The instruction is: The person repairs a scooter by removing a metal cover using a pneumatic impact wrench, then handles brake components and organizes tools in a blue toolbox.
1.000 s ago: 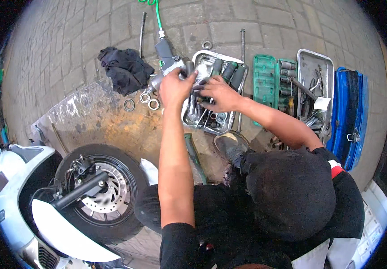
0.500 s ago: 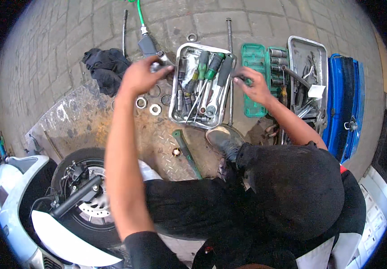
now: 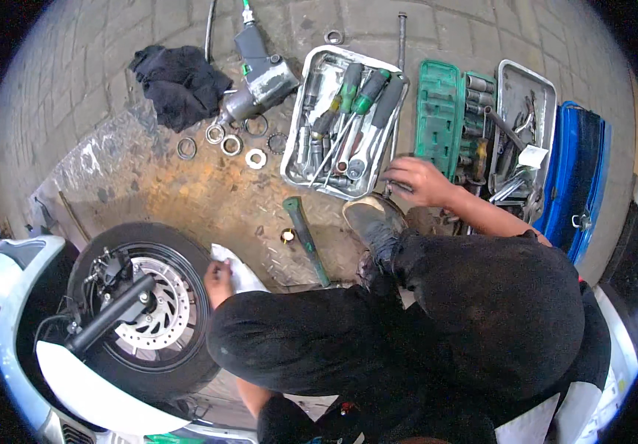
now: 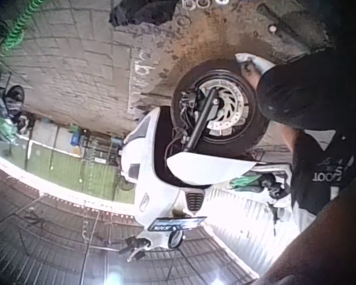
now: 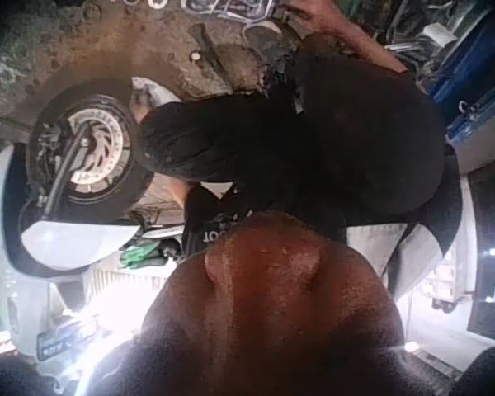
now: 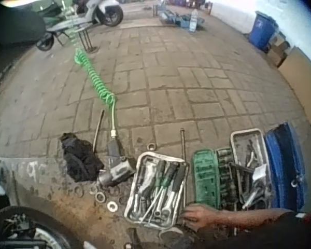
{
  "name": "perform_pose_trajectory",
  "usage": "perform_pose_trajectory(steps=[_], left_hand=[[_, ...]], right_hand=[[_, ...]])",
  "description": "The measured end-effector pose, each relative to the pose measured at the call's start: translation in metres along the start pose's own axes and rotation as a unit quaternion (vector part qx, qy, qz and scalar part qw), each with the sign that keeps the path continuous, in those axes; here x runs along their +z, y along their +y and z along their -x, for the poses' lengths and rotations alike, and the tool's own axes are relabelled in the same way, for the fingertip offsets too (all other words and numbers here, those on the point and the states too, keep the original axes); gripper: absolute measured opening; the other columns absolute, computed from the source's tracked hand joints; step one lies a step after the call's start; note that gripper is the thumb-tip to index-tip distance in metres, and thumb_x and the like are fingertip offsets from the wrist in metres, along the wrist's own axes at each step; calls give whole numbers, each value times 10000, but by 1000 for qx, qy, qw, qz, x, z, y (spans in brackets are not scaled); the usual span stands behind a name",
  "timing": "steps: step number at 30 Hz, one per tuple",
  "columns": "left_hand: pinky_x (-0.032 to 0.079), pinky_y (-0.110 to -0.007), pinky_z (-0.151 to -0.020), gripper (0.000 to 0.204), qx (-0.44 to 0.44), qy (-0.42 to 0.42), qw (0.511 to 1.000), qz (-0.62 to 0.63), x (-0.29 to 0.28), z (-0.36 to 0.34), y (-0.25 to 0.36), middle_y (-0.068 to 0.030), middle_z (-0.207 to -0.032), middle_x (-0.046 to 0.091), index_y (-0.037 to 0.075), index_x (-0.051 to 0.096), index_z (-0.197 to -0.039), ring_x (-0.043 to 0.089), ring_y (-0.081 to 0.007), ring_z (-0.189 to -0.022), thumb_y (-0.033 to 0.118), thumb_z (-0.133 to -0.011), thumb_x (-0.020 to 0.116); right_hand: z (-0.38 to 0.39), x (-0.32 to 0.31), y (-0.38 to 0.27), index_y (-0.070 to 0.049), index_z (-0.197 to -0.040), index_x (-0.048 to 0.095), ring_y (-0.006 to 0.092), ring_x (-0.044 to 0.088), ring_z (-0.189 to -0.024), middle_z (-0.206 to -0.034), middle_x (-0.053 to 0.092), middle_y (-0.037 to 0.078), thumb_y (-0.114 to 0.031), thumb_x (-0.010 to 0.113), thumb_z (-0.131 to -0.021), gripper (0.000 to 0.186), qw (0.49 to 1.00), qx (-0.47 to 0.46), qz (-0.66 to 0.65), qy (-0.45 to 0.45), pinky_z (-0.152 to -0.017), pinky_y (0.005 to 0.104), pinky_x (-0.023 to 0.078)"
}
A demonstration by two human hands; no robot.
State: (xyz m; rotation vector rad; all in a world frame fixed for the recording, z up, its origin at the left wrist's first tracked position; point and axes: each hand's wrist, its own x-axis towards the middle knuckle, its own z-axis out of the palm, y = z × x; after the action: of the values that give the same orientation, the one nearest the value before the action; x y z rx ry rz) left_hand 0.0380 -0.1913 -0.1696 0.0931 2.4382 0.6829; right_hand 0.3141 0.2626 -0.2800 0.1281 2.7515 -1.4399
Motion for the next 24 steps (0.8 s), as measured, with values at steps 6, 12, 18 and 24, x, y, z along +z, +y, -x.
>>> perform_pose_trajectory(steps=[6,12,18,24], left_hand=[[476,-439,-936,561,194,117,953,-199,60,32,8,-222,-1247,560,8,530,-1274,576,-379,-1126,176,-798,772],[413,-516,-1023,998,25,84,952,-293,66,34,-8,-271,-1484,308,5,186,-1503,453,-474,-1275,295,-767,794],[456,-465,-963,737,57,55,955,-286,57,28,15,-212,-1350,461,32,416,-1390,540,-420,-1170,223,-775,773],[452,-449,-986,640,174,37,955,-237,72,35,-1,-204,-1285,499,27,503,-1316,529,-396,-1177,192,-762,777]], right_hand=[[-46,2,-20,-143,-1252,600,271,568,-1045,-1056,585,87,-181,678,-816,445,996,1,37,-82,-878,421,481],[-79,6,-34,-126,-1299,555,358,668,-826,-884,644,142,-228,682,-788,537,987,-3,102,-125,-751,487,527],[-79,10,-38,-123,-1189,601,341,672,-843,-898,656,126,-288,703,-799,436,982,32,117,-142,-783,475,513],[-86,28,-34,-137,-1009,648,278,649,-908,-914,643,72,-212,663,-807,215,980,-1,133,-147,-855,420,458]])
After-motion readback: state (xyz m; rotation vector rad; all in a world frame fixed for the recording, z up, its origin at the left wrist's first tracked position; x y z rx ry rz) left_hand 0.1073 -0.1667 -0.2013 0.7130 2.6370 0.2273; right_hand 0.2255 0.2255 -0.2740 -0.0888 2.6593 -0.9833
